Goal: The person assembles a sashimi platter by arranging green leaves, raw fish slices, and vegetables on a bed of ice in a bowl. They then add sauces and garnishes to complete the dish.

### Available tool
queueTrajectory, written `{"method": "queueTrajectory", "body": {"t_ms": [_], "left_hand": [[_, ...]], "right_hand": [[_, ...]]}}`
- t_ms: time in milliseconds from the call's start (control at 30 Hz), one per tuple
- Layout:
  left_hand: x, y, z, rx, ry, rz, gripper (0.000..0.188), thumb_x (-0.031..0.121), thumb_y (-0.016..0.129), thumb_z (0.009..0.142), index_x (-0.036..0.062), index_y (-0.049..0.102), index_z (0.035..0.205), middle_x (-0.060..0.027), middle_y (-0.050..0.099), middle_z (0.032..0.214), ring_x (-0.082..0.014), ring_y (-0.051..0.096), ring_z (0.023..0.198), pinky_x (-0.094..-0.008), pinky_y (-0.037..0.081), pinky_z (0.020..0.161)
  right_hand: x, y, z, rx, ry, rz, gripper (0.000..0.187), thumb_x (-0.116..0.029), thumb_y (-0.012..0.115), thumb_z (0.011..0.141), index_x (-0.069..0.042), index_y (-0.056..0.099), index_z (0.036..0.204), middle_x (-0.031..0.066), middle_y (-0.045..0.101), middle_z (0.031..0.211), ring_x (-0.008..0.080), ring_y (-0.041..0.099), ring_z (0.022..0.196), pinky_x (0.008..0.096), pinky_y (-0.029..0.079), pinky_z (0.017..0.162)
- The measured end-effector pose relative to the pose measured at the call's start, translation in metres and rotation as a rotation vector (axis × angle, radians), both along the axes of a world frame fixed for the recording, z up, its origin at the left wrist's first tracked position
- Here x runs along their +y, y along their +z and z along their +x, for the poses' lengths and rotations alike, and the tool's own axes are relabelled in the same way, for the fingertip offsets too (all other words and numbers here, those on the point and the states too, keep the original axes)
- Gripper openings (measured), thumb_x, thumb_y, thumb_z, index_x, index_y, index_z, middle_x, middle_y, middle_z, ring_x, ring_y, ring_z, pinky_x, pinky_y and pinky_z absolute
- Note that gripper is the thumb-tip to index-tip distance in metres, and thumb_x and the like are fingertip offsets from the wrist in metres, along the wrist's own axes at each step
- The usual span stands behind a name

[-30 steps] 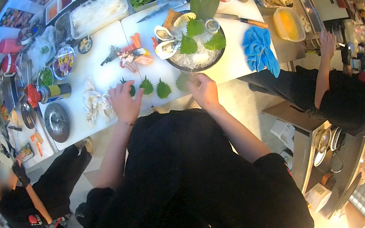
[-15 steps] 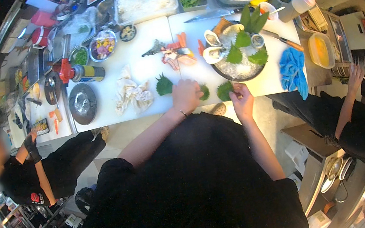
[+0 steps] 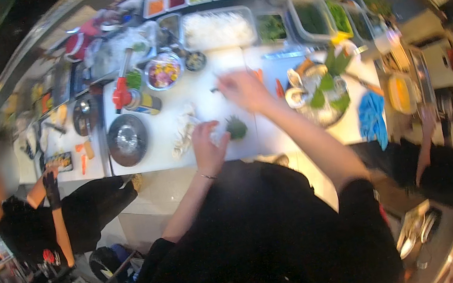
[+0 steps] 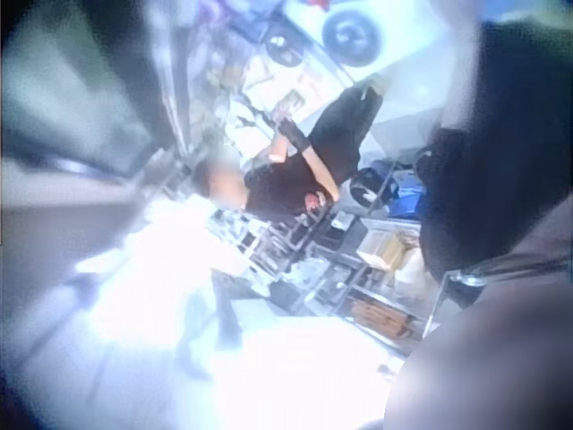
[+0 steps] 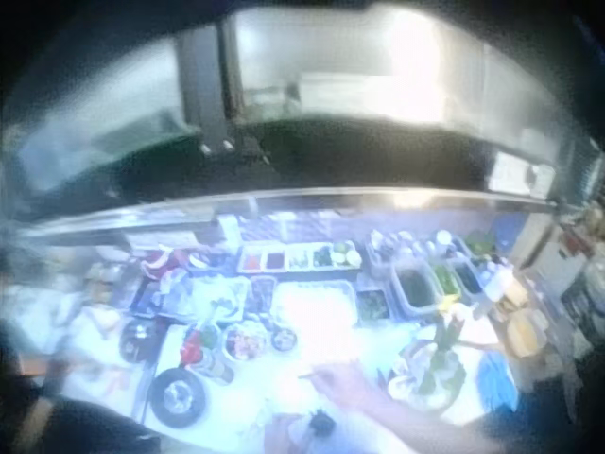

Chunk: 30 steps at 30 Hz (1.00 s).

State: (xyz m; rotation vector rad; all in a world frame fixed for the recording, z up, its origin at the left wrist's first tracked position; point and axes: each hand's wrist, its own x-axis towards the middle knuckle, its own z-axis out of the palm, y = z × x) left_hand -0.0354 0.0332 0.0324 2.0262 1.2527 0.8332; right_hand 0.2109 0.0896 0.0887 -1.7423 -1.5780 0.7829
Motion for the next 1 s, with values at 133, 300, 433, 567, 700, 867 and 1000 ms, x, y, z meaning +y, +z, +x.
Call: {"method": "queueTrajectory", "body": {"t_ms": [133,300,433,567,700,867,1000], "left_hand": [[0.013,-0.001,-0.040,0.039,0.048,-0.008,0.048,0.020,0.090,0.087,0.0097,0.072,0.131,-0.0148,0.070,0.131,-0.0402,0.062,0.130,-0.0527,0.046,0.114],[0.019,0.001,-0.080,0.346,0.185,-0.086,0.059,0.026,0.089,0.089,0.0239,0.072,0.145,-0.0086,0.061,0.151,-0.0380,0.050,0.145,-0.0572,0.044,0.116],[0.043,-0.016,-0.085,0.315,0.040,-0.092,0.054,0.023,0.086,0.090,0.0266,0.073,0.142,-0.0091,0.061,0.148,-0.0384,0.051,0.143,-0.0571,0.045,0.113],[0.075,-0.047,-0.086,0.137,-0.146,-0.415,0.042,0.015,0.083,0.091,0.0168,0.073,0.131,-0.0123,0.067,0.132,-0.0408,0.063,0.126,-0.0533,0.052,0.107],[0.099,-0.052,-0.115,0.155,-0.120,-0.098,0.031,0.010,0.080,0.093,0.0089,0.072,0.123,-0.0169,0.068,0.123,-0.0422,0.066,0.120,-0.0519,0.052,0.104],[0.109,-0.013,-0.142,0.450,-0.190,-0.045,0.051,0.015,0.081,0.095,0.0093,0.068,0.144,-0.0207,0.064,0.141,-0.0429,0.058,0.136,-0.0544,0.044,0.118],[0.102,0.023,-0.114,0.410,-0.293,0.090,0.067,0.018,0.082,0.096,0.0112,0.058,0.158,-0.0224,0.056,0.156,-0.0438,0.051,0.145,-0.0544,0.039,0.125]], "right_hand": [[0.200,0.011,-0.039,0.032,0.114,0.255,0.024,-0.029,0.082,0.100,-0.008,0.089,0.107,0.0071,0.083,0.084,0.0161,0.075,0.070,0.0344,0.060,0.071],[0.289,0.016,-0.059,-0.274,-0.014,0.415,0.039,-0.036,0.081,0.098,-0.015,0.082,0.132,0.0133,0.083,0.099,0.0285,0.081,0.091,0.0435,0.066,0.088],[0.208,0.016,-0.022,-0.413,0.019,0.295,0.033,-0.039,0.074,0.102,-0.018,0.083,0.126,0.0157,0.083,0.106,0.0412,0.079,0.102,0.0502,0.064,0.095],[0.025,-0.007,-0.025,-0.350,-0.028,-0.018,0.016,-0.022,0.068,0.101,-0.011,0.079,0.105,0.0141,0.082,0.095,0.0398,0.079,0.090,0.0522,0.062,0.084],[-0.105,-0.044,-0.063,-0.143,-0.416,-0.452,0.032,-0.024,0.079,0.097,-0.011,0.076,0.126,0.0125,0.078,0.113,0.0344,0.077,0.106,0.0491,0.061,0.094],[-0.127,-0.076,-0.102,-0.078,-0.576,-0.354,0.035,-0.026,0.081,0.097,-0.011,0.074,0.128,0.0134,0.078,0.110,0.0371,0.077,0.104,0.0512,0.062,0.092],[-0.111,-0.085,-0.081,-0.129,-0.851,-0.095,0.035,-0.024,0.083,0.095,-0.013,0.072,0.127,0.0113,0.077,0.106,0.0347,0.077,0.097,0.0482,0.062,0.087]]}}
